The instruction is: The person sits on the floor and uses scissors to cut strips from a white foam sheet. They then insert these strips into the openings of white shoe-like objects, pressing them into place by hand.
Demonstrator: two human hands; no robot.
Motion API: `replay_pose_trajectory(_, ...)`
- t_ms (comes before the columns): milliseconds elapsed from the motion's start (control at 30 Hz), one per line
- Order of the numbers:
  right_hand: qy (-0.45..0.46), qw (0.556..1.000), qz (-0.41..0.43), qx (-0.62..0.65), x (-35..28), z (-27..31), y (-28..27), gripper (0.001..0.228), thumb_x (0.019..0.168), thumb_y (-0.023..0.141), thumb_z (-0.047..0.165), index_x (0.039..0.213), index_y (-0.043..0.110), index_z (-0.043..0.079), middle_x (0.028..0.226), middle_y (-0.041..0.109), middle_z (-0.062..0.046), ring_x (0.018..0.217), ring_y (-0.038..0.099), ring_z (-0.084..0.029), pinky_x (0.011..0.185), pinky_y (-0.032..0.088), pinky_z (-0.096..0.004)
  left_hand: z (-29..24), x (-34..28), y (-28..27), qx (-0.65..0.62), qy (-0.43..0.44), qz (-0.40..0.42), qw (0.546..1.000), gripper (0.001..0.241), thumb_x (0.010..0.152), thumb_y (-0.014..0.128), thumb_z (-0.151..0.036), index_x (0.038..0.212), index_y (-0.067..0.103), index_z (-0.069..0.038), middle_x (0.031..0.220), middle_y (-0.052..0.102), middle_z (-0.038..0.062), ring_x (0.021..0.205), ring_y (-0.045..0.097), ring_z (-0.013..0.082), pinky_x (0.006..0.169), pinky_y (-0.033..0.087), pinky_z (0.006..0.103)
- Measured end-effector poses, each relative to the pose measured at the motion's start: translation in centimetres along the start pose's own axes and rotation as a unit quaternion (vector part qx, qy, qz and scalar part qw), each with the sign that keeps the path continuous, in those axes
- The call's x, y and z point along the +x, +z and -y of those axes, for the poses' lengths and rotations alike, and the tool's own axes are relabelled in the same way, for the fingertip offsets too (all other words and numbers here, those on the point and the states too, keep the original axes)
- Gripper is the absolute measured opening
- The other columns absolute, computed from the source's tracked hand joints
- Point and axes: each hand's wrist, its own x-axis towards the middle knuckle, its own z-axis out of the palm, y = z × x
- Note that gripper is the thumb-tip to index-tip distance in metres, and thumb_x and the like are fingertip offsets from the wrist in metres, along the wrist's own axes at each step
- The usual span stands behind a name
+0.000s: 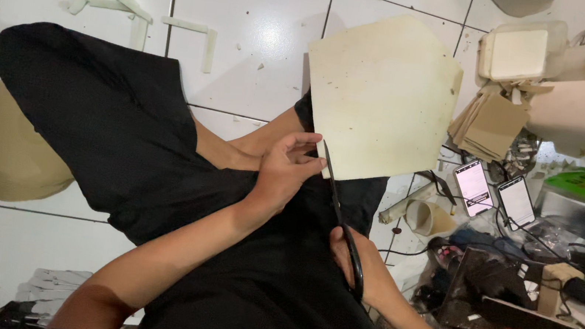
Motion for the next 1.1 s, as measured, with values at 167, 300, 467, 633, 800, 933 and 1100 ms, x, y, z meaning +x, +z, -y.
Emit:
replay_pose_trajectory(167,-0.077,0.996,-0.022,0.045,-0.1,-1.3,0.4,0.044,0.097,0.035,0.049,0.070,0.033,0.015,0.061,0.036,0.004,0.060,0.037,-0.008,0.055,0.029,-0.031,0.5,2.4,-0.3,-0.013,0.030,0.002,0.999,0.047,0.076,0.070,-0.010,0.121,0.059,-0.002,0.117,0.063,0.012,0.085,0.066,0.0137,0.083,0.055,0.0245)
replay_pose_trajectory(300,-0.006,1.000,0.005,0.014,0.7,-0.2,-0.3,0.054,0.086,0.024,0.063,0.070,0.042,0.014,0.062,0.049,-0.002,0.059,0.047,-0.014,0.055,0.033,-0.031,0.6,2.3,-0.3,0.041,0.039,-0.004,0.998,0.043,0.077,0.070,-0.011,0.119,0.062,-0.006,0.115,0.066,0.008,0.087,0.069,0.0144,0.083,0.057,0.0248)
replay_pose_trajectory(467,0.055,0.998,0.026,-0.003,2.1,1.6,-1.1,0.064,0.091,0.018,0.058,0.080,0.059,0.010,0.065,0.068,-0.016,0.079,0.068,-0.040,0.075,0.051,-0.046,0.9,1.9,-0.2,-0.017,0.066,-0.006,0.998,0.049,0.074,0.077,-0.007,0.120,0.063,-0.005,0.108,0.060,0.013,0.080,0.063,0.0117,0.072,0.060,0.0258)
replay_pose_trajectory(633,0.058,0.998,0.009,0.031,2.4,0.7,-0.3,0.059,0.093,0.026,0.052,0.078,0.058,0.005,0.068,0.065,-0.026,0.082,0.064,-0.050,0.075,0.049,-0.050,1.7,3.1,-0.6,-0.039,0.065,0.000,0.997,0.054,0.072,0.078,-0.006,0.123,0.060,-0.003,0.110,0.059,0.016,0.082,0.064,0.0150,0.073,0.060,0.0287)
replay_pose_trajectory(800,0.052,0.998,0.022,0.041,3.2,-0.8,0.0,0.058,0.094,0.028,0.053,0.078,0.059,0.007,0.063,0.066,-0.023,0.075,0.067,-0.045,0.072,0.050,-0.047,1.6,4.5,-0.7,-0.065,0.064,0.012,0.996,0.049,0.078,0.075,-0.007,0.124,0.059,-0.002,0.112,0.058,0.017,0.087,0.062,0.0164,0.077,0.060,0.0327)
replay_pose_trajectory(933,0.050,0.998,0.030,0.018,3.7,1.4,-1.4,0.057,0.091,0.028,0.052,0.076,0.057,0.004,0.057,0.063,-0.020,0.066,0.066,-0.041,0.067,0.050,-0.046,1.0,3.7,-0.4,-0.021,0.074,0.005,0.997,0.048,0.077,0.075,-0.006,0.122,0.061,-0.005,0.110,0.060,0.015,0.083,0.064,0.0145,0.076,0.059,0.0297)
replay_pose_trajectory(1100,0.036,0.997,0.053,0.048,4.5,1.5,-1.6,0.064,0.089,0.023,0.061,0.082,0.058,0.008,0.056,0.065,-0.017,0.065,0.070,-0.035,0.068,0.053,-0.045,1.2,4.0,-0.4,-0.010,0.085,-0.005,0.996,0.050,0.075,0.077,-0.009,0.122,0.061,-0.006,0.110,0.061,0.014,0.083,0.062,0.0124,0.079,0.058,0.0283)
